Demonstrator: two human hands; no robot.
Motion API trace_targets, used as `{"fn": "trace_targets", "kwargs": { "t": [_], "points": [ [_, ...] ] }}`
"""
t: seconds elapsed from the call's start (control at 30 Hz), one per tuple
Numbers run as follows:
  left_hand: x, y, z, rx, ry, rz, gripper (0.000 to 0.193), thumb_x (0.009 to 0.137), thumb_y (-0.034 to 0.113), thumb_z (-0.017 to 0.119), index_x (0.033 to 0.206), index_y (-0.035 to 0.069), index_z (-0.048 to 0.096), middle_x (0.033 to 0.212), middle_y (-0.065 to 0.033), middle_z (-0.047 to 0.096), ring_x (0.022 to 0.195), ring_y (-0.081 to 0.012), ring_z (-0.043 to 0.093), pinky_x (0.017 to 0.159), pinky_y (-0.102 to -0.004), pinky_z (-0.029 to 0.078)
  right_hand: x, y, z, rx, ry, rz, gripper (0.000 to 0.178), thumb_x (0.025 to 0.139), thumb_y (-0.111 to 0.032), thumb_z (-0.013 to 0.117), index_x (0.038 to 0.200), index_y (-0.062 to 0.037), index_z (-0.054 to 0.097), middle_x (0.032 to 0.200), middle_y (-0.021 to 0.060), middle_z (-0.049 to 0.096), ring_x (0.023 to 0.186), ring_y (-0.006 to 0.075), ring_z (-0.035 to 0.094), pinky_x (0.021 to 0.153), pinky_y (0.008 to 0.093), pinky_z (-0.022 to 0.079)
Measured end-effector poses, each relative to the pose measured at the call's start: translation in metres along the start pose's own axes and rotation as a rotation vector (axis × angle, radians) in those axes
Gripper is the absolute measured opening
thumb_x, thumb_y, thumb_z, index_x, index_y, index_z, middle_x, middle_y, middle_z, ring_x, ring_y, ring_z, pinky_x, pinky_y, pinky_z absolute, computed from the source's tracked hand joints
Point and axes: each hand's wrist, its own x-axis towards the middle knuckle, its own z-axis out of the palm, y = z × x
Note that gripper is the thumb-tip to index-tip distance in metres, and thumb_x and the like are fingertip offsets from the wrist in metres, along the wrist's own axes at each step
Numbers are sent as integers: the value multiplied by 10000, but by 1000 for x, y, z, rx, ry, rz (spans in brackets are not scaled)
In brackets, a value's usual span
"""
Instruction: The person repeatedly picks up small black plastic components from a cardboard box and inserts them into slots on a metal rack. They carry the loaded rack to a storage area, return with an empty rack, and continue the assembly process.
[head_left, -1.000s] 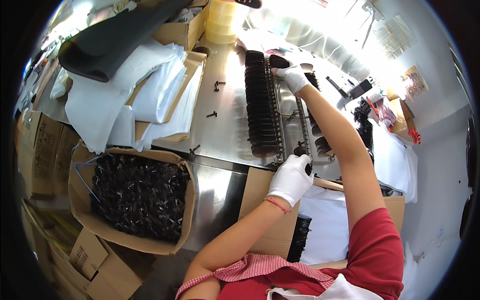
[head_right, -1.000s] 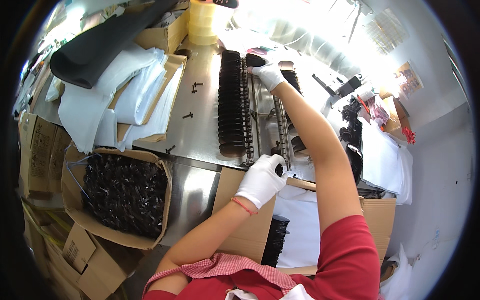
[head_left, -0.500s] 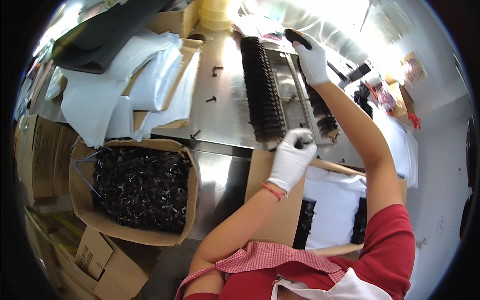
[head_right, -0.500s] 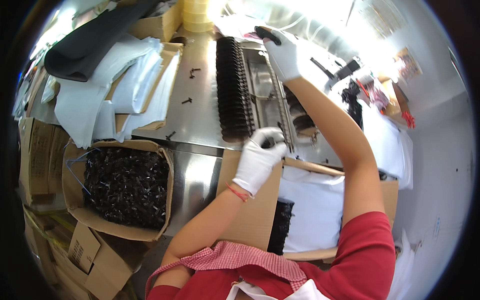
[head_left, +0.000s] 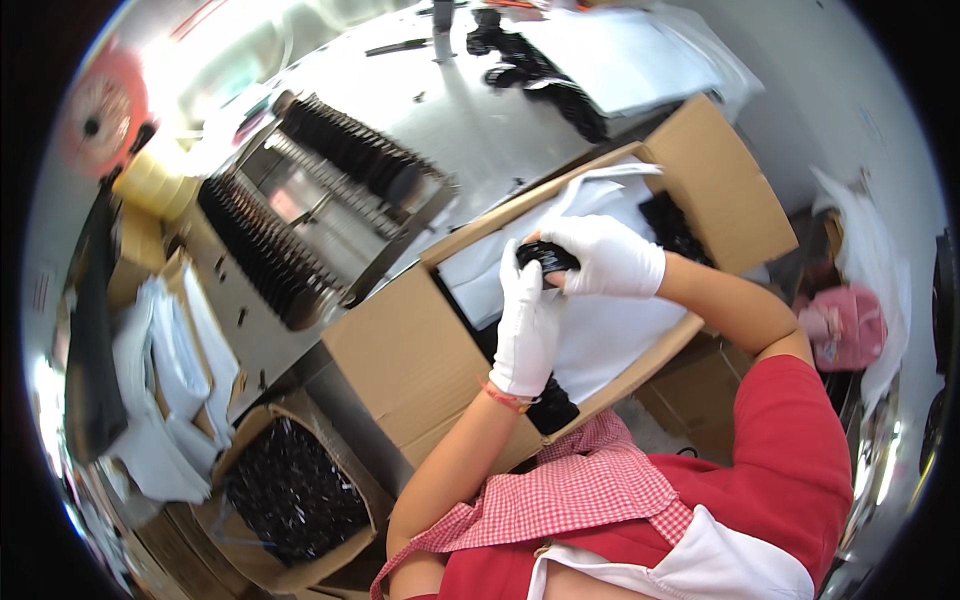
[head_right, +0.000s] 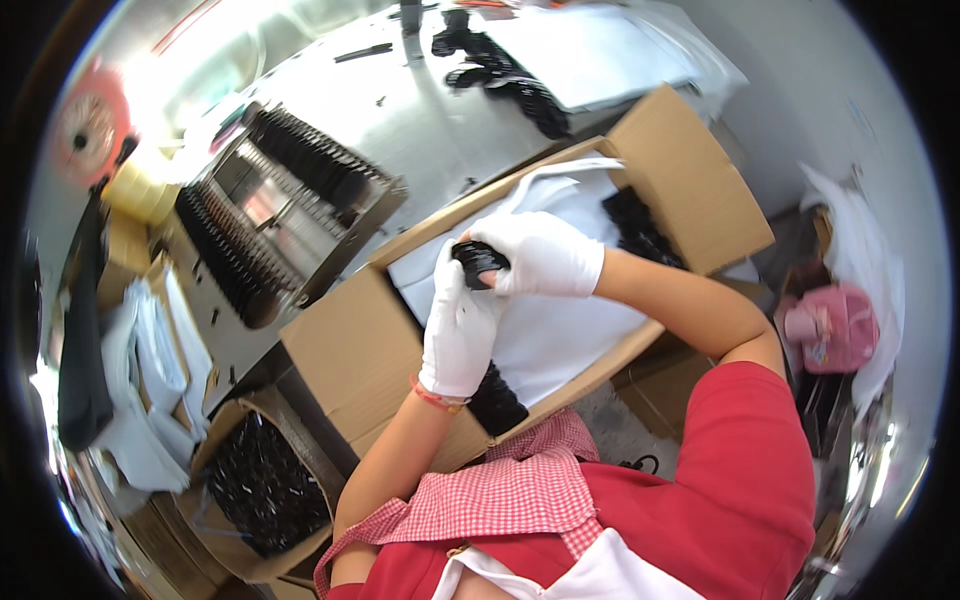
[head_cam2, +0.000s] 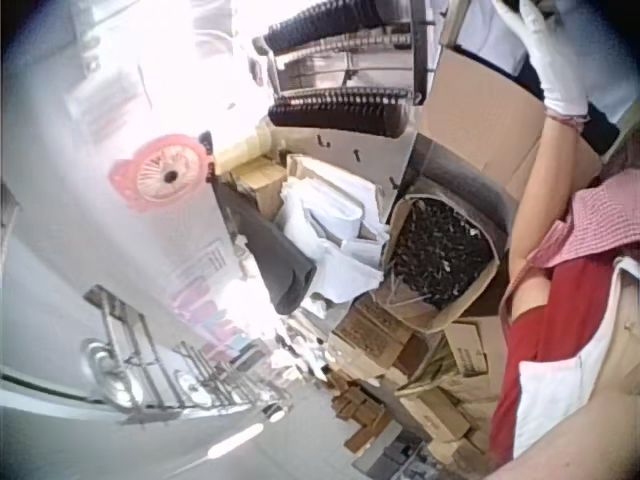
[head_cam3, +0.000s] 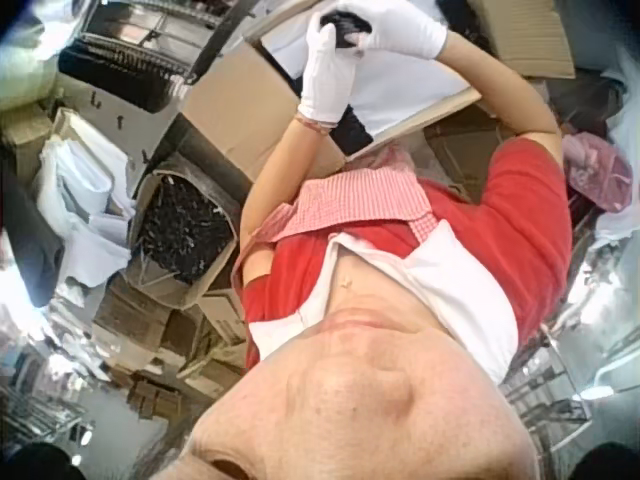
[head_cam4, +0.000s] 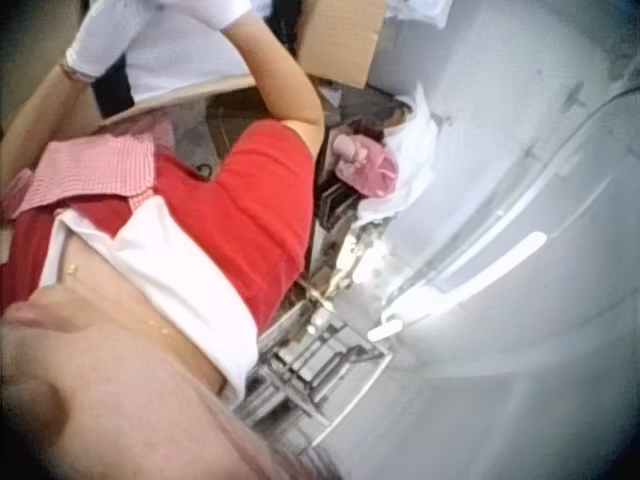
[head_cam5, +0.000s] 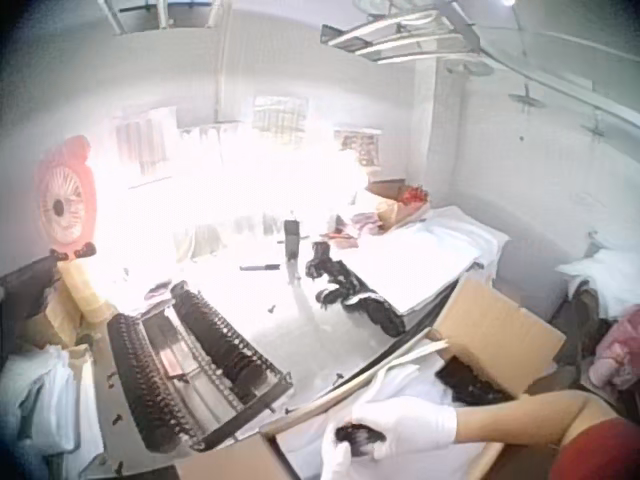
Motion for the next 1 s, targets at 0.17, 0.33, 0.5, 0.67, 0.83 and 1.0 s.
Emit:
{"fn": "trace_targets", "kwargs": {
  "t": [0.17,0.33,0.5,0.67,0.83,1.0],
  "points": [
    [-14,6,40,645,-44,-77,759,997,223,576,1577,29,126,1610,-181,232,1494,-292,240,1193,-413,245,-49,116,-50,-210,136,-69,444,760,-24,718,1189,-54,609,1107,141,657,1050,331,633,937,390,510],
    [-11,3,41,760,-143,-115,553,1011,327,534,1452,18,409,1484,-146,457,1380,-263,425,1154,-415,300,-69,201,-68,-384,41,170,380,835,-146,680,1187,-39,585,1128,198,640,1075,376,613,949,425,493],
    [-18,33,38,883,-62,38,407,1011,229,539,1348,2,514,1354,-134,573,1242,-227,546,1054,-372,421,-50,179,-41,-390,119,371,298,875,-230,616,1100,-35,597,1018,213,672,996,397,640,912,462,496],
    [-33,113,5,1480,89,653,316,869,-48,625,1179,9,596,1171,-109,638,1079,-218,610,975,-344,465,-36,192,-29,-659,56,445,268,917,-168,507,1141,-44,586,1030,244,679,985,377,657,887,466,506],
    [-47,216,-35,2200,599,852,777,730,234,863,1337,-29,456,1292,-229,523,1230,-394,492,1073,-468,392,-26,194,-20,-1039,-24,440,306,939,-173,484,1140,-64,686,1001,177,720,914,321,700,843,405,546],
    [-55,280,-57,2118,658,143,858,728,432,845,1328,-60,477,1275,-252,594,1194,-338,584,1030,-398,460,57,26,-2,-517,28,-178,281,886,-323,633,1018,-83,695,895,112,690,919,313,677,798,420,541]
  ]
}}
